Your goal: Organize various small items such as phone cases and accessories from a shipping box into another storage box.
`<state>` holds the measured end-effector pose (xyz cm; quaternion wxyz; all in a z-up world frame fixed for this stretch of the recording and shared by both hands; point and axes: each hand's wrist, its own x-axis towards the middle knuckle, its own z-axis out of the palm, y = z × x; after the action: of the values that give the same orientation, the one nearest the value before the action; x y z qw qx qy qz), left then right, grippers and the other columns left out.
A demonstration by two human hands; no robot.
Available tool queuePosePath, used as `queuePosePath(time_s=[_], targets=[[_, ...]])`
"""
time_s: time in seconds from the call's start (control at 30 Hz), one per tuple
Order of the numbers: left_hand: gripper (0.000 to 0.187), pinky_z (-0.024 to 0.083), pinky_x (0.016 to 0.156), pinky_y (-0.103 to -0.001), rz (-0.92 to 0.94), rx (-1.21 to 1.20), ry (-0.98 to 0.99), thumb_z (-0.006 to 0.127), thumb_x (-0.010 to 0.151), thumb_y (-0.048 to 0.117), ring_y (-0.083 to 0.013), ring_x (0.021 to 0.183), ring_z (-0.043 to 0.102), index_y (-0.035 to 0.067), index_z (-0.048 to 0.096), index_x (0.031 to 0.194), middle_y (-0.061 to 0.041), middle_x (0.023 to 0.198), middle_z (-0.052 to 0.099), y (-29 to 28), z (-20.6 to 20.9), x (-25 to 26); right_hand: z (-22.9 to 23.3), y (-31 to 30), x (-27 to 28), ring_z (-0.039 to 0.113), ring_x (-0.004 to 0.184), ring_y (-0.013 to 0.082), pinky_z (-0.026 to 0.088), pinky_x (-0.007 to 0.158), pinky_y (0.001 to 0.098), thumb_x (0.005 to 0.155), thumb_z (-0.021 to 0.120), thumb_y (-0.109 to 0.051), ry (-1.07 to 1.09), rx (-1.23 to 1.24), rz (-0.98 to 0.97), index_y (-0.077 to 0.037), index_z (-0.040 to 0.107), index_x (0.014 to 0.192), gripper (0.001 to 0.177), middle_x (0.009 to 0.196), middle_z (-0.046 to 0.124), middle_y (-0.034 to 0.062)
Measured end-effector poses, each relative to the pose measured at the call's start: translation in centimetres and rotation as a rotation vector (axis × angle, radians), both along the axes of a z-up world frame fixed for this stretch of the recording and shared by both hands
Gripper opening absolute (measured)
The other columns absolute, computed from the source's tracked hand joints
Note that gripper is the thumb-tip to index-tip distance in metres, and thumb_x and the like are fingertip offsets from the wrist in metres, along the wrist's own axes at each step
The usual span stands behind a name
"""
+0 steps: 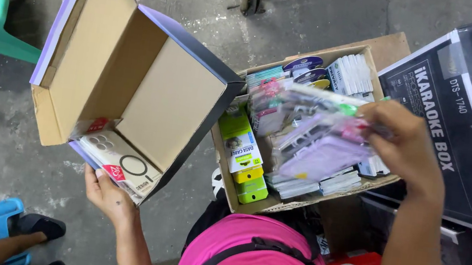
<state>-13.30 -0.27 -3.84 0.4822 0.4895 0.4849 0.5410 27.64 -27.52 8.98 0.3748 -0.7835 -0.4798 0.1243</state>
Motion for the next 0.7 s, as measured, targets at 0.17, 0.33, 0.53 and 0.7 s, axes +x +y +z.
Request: queuePosePath(time_s=[0.17,0.33,0.53,0.7], targets=[[0.04,0.055,0.09,-0.031,-0.006,-0.016,-0.02,0.036,0.111,0.005,-0.0139,0.102,0.066,-0.007,0.049,0.146,-0.014,0.123,0.065,0.0,0.3,0.1,0.2,-1.1,0.9,0.069,0.096,0.0112,0.058,0.086,0.0259,0.096,0.066,0.011,0.147,0.227,-0.21,0.001,0.062,0.1,0.012,0.107,0.072,0.0073],[0.04,0.056,0.092,-0.031,-0.01,-0.01,-0.046,0.036,0.111,0.005,-0.0143,0.104,0.067,-0.008,0.048,0.146,-0.014,0.124,0.065,0.2,-0.5,-0.2,-6.1,-3.0,3.2,0.067,0.091,0.0102,0.055,0.085,0.0228,0.109,0.076,0.009,0.468,0.628,-0.319,-0.002,0.062,0.104,0.018,0.103,0.072,0.007],[0.041,0.055,0.093,-0.03,-0.032,-0.005,-0.036,0.036,0.111,0.006,-0.0139,0.106,0.066,-0.007,0.047,0.148,-0.014,0.127,0.065,0.5,-0.5,0.1,-12.2,-3.7,1.4,0.071,0.114,0.0214,0.062,0.106,0.036,0.104,0.064,0.01,0.931,1.053,-0.563,-0.002,0.062,0.125,0.024,0.125,0.068,0.0105],[0.041,0.055,0.093,-0.03,-0.057,0.002,-0.03,0.037,0.112,0.006,-0.0139,0.105,0.065,-0.008,0.048,0.149,-0.014,0.126,0.065,0.8,-0.4,0.4,-19.1,-7.3,-0.9,0.06,0.131,0.023,0.05,0.117,0.0435,0.106,0.049,0.005,1.027,1.107,-0.648,-0.007,0.051,0.144,0.04,0.141,0.061,0.0084]])
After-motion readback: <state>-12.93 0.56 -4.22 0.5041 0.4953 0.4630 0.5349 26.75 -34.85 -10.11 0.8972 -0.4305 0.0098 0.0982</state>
